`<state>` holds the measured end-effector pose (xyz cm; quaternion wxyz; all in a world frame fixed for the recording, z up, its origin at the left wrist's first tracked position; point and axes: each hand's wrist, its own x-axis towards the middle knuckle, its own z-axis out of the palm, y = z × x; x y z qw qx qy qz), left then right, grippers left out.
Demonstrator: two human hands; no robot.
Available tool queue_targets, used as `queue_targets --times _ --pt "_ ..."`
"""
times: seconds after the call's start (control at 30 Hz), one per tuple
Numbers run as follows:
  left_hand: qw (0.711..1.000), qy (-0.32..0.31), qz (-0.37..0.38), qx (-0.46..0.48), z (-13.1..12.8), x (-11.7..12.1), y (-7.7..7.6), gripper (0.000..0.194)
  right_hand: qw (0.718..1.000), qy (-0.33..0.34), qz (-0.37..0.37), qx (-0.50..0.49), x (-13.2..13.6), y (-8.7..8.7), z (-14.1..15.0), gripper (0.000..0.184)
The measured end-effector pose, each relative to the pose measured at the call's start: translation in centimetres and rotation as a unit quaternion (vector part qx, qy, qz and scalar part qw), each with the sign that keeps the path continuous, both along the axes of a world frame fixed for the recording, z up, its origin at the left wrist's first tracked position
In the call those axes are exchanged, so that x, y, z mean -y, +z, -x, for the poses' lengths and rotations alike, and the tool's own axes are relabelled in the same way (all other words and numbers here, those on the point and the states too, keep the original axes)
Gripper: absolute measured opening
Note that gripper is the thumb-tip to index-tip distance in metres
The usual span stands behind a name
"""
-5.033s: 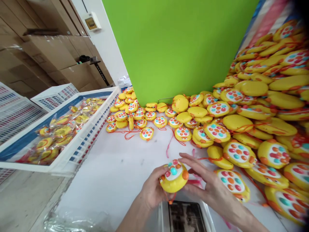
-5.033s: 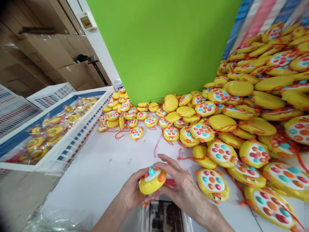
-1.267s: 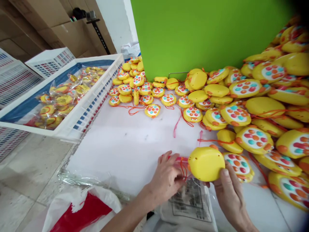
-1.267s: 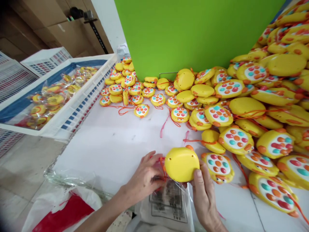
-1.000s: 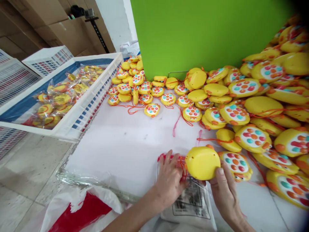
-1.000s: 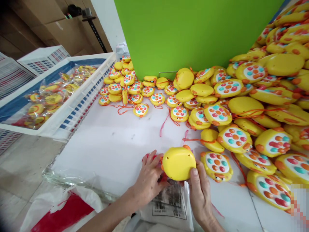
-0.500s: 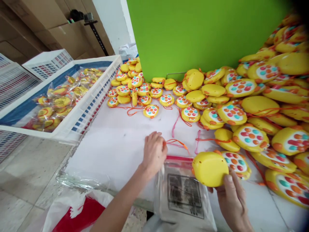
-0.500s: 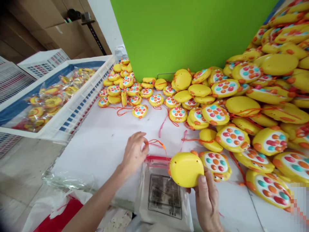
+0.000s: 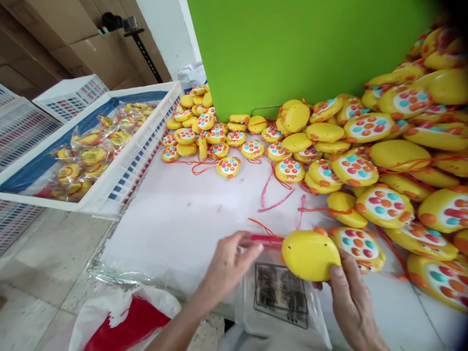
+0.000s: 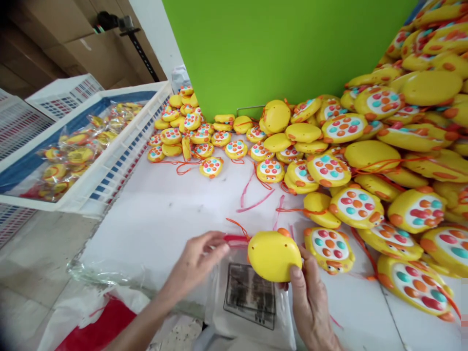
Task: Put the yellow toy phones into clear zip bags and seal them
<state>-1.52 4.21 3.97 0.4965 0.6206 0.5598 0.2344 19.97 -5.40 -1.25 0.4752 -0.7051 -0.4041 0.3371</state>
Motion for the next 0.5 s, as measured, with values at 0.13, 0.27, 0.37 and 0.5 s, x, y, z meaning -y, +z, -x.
queue_targets --times 0.13,0.27,0.37,0.5 --pt "0.99 0.008 0.106 0.098 -2.9 2.3 -2.9 0.019 0.995 0.058 0.02 0.084 -0.5 0.6 -0.4 0.034" --pt "0.978 0.062 0.129 0.154 -3.3 2.5 -4.1 0.025 0.965 0.173 0.004 0.198 -1.5 1.7 -1.4 0.037" --pt "0.98 0.076 0.107 0.148 -3.4 2.8 -4.0 0.026 0.922 0.289 0.023 0.255 -2.3 2.5 -2.2 0.037" --pt "0.992 0.077 0.057 0.086 -4.0 3.1 -3.1 0.031 0.861 0.401 0.011 0.314 -3.3 3.3 -2.8 0.036"
